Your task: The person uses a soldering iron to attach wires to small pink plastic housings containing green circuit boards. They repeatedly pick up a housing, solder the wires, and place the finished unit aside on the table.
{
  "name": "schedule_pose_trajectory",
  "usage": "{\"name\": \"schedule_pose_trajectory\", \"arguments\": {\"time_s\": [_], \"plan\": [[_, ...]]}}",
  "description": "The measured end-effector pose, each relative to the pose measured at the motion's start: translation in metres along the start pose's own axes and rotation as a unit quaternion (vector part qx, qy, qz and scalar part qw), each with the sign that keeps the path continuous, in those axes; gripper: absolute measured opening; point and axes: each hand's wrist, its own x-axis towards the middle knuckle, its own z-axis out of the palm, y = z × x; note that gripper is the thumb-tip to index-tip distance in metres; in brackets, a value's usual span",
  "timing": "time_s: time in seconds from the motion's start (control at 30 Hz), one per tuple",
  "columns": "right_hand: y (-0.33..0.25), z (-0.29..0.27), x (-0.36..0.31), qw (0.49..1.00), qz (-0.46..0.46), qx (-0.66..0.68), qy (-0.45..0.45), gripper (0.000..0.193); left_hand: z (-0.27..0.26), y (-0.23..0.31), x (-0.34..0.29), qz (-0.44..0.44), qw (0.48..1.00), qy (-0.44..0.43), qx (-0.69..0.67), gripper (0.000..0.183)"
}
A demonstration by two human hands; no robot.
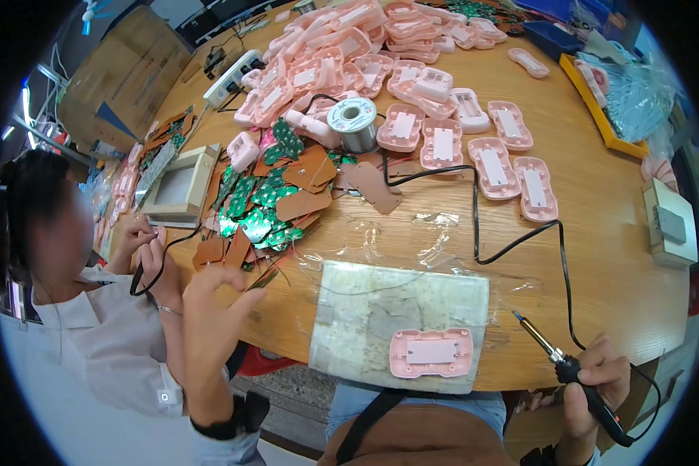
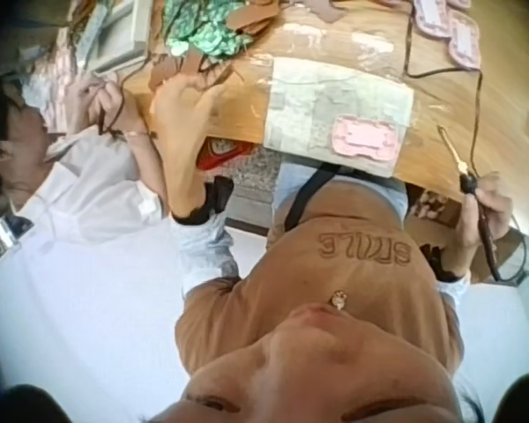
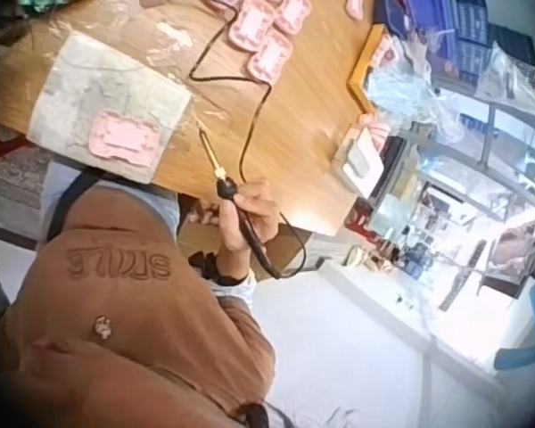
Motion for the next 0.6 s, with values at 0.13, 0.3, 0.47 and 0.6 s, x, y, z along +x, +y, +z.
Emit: {"name": "schedule_pose_trajectory", "arguments": {"time_s": [0.13, 0.3, 0.47, 0.6], "plan": [[-0.009, 0.013, 0.003, 0.987, 0.031, 0.079, 0.135, 0.040, -0.017, 0.043, -0.038, -0.105, 0.933, -0.146, -0.311, 0.025], [-0.031, 0.030, 0.024, 0.964, 0.149, 0.215, -0.053, 0.041, 0.016, 0.084, -0.055, -0.120, 0.828, -0.296, -0.460, 0.021], [-0.045, 0.050, 0.048, 0.982, 0.121, 0.135, -0.048, 0.035, 0.029, 0.113, -0.075, -0.060, 0.877, -0.248, -0.406, 0.021], [-0.040, 0.052, 0.061, 0.950, 0.162, 0.247, -0.099, 0.031, 0.027, 0.114, -0.076, -0.078, 0.803, -0.374, -0.458, 0.022]]}}
